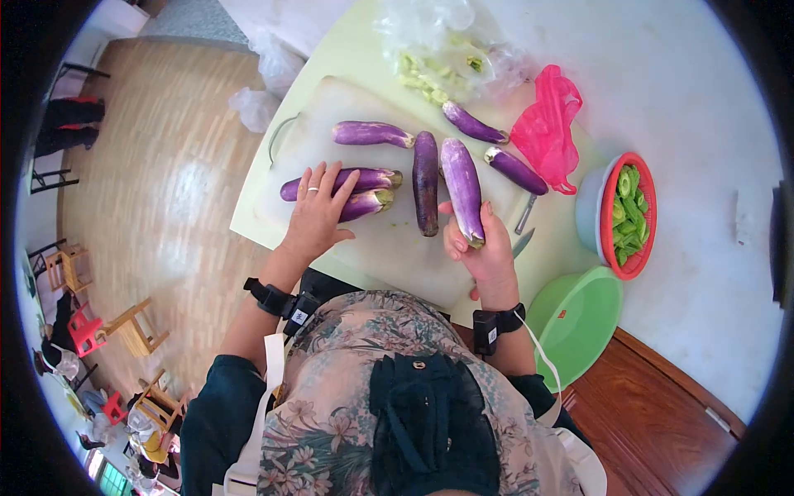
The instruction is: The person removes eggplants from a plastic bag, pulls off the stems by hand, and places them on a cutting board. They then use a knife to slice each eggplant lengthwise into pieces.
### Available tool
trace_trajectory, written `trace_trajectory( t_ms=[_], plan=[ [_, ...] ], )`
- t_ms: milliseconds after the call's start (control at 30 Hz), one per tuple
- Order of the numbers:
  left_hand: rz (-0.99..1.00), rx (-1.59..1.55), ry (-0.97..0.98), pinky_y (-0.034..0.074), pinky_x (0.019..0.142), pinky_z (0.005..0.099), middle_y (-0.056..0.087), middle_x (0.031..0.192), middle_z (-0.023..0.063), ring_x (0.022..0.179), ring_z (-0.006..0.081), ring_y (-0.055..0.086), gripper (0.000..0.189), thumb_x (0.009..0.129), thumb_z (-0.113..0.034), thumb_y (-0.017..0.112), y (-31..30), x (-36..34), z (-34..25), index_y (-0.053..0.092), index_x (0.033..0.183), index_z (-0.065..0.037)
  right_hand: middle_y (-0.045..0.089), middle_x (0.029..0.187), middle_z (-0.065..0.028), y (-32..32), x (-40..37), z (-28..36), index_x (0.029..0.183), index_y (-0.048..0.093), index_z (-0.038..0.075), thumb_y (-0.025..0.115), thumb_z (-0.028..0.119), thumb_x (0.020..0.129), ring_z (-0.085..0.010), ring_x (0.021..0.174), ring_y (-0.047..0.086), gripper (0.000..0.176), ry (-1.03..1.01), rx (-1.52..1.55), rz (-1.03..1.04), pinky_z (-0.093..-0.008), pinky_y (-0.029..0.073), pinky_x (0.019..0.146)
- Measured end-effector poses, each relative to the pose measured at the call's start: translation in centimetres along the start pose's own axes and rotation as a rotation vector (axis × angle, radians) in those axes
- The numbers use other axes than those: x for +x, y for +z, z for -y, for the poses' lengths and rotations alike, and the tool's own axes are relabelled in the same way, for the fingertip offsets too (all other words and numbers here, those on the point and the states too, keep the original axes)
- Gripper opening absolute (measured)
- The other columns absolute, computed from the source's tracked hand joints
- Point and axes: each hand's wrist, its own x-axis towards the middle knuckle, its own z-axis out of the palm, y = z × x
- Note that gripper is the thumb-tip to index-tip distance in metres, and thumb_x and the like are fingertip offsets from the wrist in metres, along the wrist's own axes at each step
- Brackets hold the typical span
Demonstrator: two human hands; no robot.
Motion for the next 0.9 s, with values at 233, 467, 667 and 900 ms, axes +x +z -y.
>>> trace_trajectory(
  t_ms=[233, 467, 667, 900],
  plan=[
    [0.249, 0.132, -0.045, 0.035, 0.093, 0.0448, 0.045, 0.113, 0.0163, 0.105, 0.0348, 0.047, 0.097, 0.055, -0.02, 0.078, -0.6, 2.1, 0.8, 0.034, 0.141, -0.015, 0.046, 0.059, -0.0035, 0.4, -0.3, -0.1, 0.111, 0.053, -0.008, 0.037, 0.046, 0.097, -0.0144, 0.052, 0.045, 0.058, -0.031, -0.08, -0.012, -0.027, 0.037, 0.049],
    [0.468, -1.253, -0.302, 0.04, 0.096, 0.0429, 0.049, 0.124, 0.0176, 0.109, 0.0324, 0.052, 0.092, 0.06, -0.022, 0.075, -2.7, 1.4, 1.8, 0.032, 0.139, -0.004, 0.06, 0.081, -0.0117, 0.2, -0.3, -0.6, 0.104, 0.051, 0.0, 0.067, 0.025, 0.078, -0.0266, 0.081, 0.063, 0.039, -0.109, -0.176, 0.065, -0.0353, 0.049, 0.07],
    [0.333, -2.364, -0.23, 0.043, 0.097, 0.0532, 0.043, 0.132, 0.0252, 0.116, 0.0391, 0.051, 0.092, 0.065, -0.039, 0.071, -2.0, 0.8, -2.8, 0.032, 0.137, 0.002, 0.062, 0.091, -0.0111, 0.6, 0.4, -0.6, 0.104, 0.053, 0.001, 0.069, 0.015, 0.073, -0.0256, 0.089, 0.063, 0.037, -0.07, -0.178, 0.107, -0.0389, 0.049, 0.083],
    [0.269, -2.405, -0.135, 0.04, 0.098, 0.0569, 0.033, 0.141, 0.0261, 0.124, 0.0414, 0.043, 0.1, 0.064, -0.048, 0.068, -1.4, 1.5, -4.9, 0.026, 0.142, 0.0, 0.052, 0.126, -0.0141, 1.1, 0.8, -1.2, 0.129, 0.047, 0.0, 0.067, 0.017, 0.075, -0.0246, 0.115, 0.052, 0.06, -0.118, -0.117, 0.046, -0.0414, 0.046, 0.094]
  ],
)
